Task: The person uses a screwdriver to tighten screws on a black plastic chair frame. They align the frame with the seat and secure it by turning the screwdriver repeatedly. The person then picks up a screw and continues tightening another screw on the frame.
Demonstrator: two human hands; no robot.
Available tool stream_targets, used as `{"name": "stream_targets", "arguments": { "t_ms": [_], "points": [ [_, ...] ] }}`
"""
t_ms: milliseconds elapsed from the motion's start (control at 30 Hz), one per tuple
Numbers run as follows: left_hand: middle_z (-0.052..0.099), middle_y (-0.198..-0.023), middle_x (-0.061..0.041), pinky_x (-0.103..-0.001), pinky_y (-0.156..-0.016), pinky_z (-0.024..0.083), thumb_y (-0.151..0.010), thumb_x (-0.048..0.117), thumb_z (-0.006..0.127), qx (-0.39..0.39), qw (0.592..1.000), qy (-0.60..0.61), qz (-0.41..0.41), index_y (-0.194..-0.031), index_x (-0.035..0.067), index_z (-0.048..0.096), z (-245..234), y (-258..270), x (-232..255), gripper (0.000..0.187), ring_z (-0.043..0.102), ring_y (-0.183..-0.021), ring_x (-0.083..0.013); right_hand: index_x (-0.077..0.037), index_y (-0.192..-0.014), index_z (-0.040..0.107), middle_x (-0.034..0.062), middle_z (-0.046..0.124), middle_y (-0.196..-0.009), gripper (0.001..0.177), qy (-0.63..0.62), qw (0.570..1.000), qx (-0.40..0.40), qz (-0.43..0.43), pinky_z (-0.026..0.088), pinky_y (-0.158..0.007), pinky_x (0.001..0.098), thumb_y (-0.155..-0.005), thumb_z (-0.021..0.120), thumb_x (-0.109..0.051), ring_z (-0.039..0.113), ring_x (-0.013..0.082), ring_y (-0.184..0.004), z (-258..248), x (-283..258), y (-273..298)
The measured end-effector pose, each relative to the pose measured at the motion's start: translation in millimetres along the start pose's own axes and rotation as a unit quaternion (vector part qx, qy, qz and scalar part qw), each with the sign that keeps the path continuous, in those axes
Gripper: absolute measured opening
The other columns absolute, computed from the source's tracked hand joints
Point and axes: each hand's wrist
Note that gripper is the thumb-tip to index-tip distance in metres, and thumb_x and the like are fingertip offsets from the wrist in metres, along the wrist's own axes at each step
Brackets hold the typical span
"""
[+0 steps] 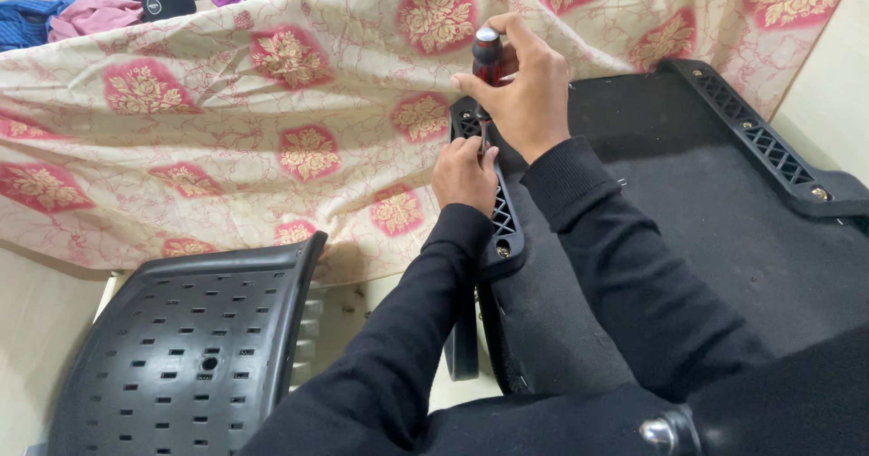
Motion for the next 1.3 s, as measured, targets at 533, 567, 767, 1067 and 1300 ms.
{"name": "stream_targets", "arguments": {
  "t_ms": [533, 567, 767, 1067, 1300],
  "points": [
    [0.066, -0.086, -0.010, -0.045, -0.080, 0.051, -0.084, 0.013, 0.074, -0.042, 0.999, 0.001, -0.025, -0.090, 0.007, 0.070, 6, 4, -5, 0.009, 0.064, -0.090, -0.0325, -0.018, -0.133, 0.071, 0.0060, 0.064, -0.101, 0.052, 0.003, 0.999, -0.014, -0.034, 0.064, -0.079, 0.0275, -0.086, 0.089, -0.003, 0.070, 0.0147, -0.090, -19, -13, 1],
    [0.066, -0.085, -0.010, -0.045, -0.080, 0.051, -0.084, 0.013, 0.074, -0.044, 0.999, 0.004, -0.028, -0.090, 0.007, 0.070, 6, 4, -5, 0.009, 0.064, -0.090, -0.0322, -0.018, -0.132, 0.072, 0.0068, 0.062, -0.099, 0.052, 0.015, 0.999, -0.011, -0.032, 0.063, -0.079, 0.0277, -0.085, 0.091, -0.005, 0.069, 0.0152, -0.089, -20, -15, 1],
    [0.067, -0.082, -0.009, -0.045, -0.080, 0.051, -0.081, 0.012, 0.078, -0.036, 0.998, 0.038, -0.045, -0.088, 0.008, 0.070, 5, 3, -8, 0.011, 0.065, -0.088, -0.0313, -0.011, -0.148, 0.056, 0.0063, 0.061, -0.140, 0.057, -0.155, 0.979, -0.118, -0.063, 0.062, -0.089, 0.0289, -0.095, 0.059, 0.010, 0.066, 0.0136, -0.116, -24, -22, 3],
    [0.070, -0.081, -0.005, -0.042, -0.078, 0.052, -0.077, 0.012, 0.080, -0.027, 0.996, 0.067, -0.057, -0.088, 0.009, 0.072, 0, 5, -8, 0.014, 0.064, -0.085, -0.0288, -0.020, -0.135, 0.069, 0.0025, 0.067, -0.108, 0.050, -0.064, 0.994, -0.036, -0.083, 0.063, -0.085, 0.0286, -0.092, 0.085, 0.000, 0.073, 0.0140, -0.098, -5, -21, 8],
    [0.066, -0.077, -0.006, -0.043, -0.077, 0.050, -0.078, 0.013, 0.082, -0.019, 0.999, 0.034, -0.036, -0.081, 0.007, 0.067, 4, 4, -11, 0.016, 0.062, -0.084, -0.0294, -0.015, -0.131, 0.071, 0.0068, 0.064, -0.101, 0.048, 0.048, 0.996, 0.020, -0.067, 0.061, -0.077, 0.0295, -0.087, 0.090, -0.008, 0.067, 0.0161, -0.092, 2, -21, 5]
  ]
}}
Point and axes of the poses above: each hand's wrist, its own y-axis away from the middle knuckle, its own z-axis out of the palm, x = y × z
